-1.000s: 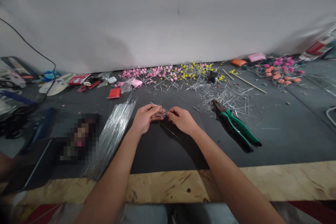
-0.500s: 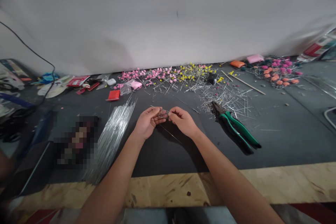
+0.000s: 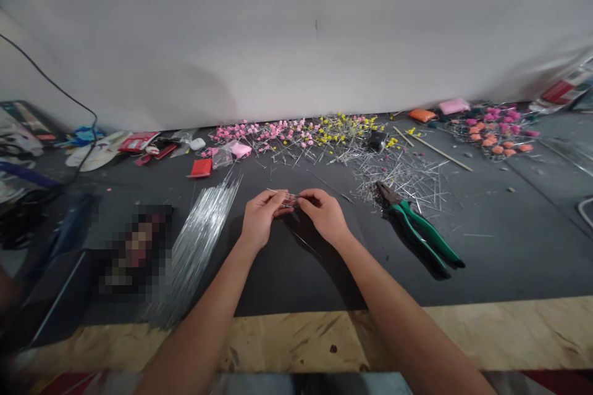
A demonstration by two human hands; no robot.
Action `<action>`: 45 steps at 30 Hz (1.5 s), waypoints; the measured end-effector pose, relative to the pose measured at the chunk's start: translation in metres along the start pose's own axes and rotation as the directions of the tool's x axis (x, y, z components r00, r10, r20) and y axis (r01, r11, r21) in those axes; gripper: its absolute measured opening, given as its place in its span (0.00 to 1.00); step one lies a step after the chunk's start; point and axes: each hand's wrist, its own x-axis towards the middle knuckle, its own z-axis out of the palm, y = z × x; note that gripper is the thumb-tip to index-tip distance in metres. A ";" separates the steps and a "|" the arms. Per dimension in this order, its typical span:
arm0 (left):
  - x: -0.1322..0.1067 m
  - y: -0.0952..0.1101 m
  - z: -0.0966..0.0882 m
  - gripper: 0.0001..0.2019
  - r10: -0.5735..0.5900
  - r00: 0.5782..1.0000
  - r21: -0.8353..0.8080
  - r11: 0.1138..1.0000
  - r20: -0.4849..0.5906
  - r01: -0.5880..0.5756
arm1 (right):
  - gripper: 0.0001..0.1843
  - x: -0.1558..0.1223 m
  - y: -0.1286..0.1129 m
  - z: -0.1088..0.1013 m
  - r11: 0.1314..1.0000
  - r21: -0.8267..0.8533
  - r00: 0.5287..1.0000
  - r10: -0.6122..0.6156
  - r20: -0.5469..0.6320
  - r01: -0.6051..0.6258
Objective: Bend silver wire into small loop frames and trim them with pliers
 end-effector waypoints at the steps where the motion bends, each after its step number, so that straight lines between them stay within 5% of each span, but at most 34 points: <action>1: 0.000 0.000 0.000 0.12 0.008 1.000 0.009 1.000 -0.004 -0.008 | 0.12 0.001 0.001 0.000 1.000 0.002 1.000 0.007 -0.005 -0.007; 14: 0.002 -0.001 -0.002 0.10 -0.033 0.999 -0.036 0.999 0.013 0.033 | 0.12 0.003 0.003 -0.001 1.000 -0.006 0.999 0.018 0.031 -0.018; 26: 0.002 0.000 -0.003 0.11 -0.085 0.996 -0.123 0.988 0.037 0.089 | 0.12 0.004 0.003 -0.002 0.986 0.161 0.997 0.031 0.069 -0.041; 33: 0.000 0.000 -0.003 0.10 -0.025 0.998 -0.155 0.987 0.054 0.033 | 0.15 0.003 0.002 0.001 0.978 0.207 0.999 0.018 0.044 -0.027; 45: -0.002 0.000 -0.003 0.10 0.014 0.999 -0.136 0.991 0.030 -0.010 | 0.17 -0.002 -0.002 0.003 0.999 0.045 0.999 0.028 -0.022 -0.027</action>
